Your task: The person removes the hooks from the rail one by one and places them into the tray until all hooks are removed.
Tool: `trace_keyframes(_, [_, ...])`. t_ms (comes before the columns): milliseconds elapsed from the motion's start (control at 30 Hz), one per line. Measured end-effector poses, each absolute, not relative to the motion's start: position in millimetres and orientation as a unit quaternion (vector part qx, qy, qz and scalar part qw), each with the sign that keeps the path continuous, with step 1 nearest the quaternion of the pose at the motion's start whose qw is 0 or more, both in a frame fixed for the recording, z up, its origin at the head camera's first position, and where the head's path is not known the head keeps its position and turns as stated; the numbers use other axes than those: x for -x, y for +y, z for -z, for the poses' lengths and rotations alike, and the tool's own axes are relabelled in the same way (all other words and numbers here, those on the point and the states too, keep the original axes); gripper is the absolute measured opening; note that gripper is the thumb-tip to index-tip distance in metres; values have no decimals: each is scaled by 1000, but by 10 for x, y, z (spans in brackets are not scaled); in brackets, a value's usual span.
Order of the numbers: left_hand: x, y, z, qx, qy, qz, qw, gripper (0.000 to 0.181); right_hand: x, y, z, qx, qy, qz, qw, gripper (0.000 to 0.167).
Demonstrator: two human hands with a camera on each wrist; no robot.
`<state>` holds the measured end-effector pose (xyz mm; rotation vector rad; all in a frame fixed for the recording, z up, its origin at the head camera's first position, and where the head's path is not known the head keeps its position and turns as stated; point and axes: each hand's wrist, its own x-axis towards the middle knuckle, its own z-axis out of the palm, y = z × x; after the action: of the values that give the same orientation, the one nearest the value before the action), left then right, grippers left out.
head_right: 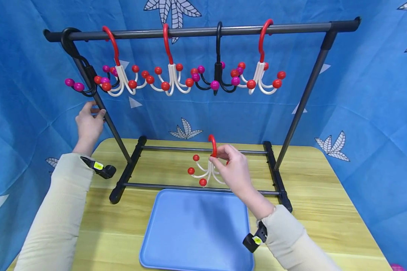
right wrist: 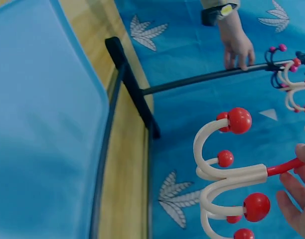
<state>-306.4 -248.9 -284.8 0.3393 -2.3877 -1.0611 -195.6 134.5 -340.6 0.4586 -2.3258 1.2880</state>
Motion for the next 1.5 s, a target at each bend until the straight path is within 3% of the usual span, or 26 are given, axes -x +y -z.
trace_keyframes(833, [3056, -2479, 2895, -114, -881, 384, 250, 33, 1782, 738, 4168, -140, -836, -525, 83, 15])
trace_keyframes(1100, [3083, -2512, 2878, -114, -880, 383, 257, 33, 1779, 560, 4268, -170, -839, -512, 74, 15])
trace_keyframes(1333, [3086, -2520, 2870, -112, -879, 383, 261, 32, 1762, 427, 4315, -172, -837, -518, 32, 13])
trace_keyframes(1500, [3074, -2509, 2872, -115, -879, 388, 253, 34, 1748, 345, 4360, -192, -839, -507, 39, 12])
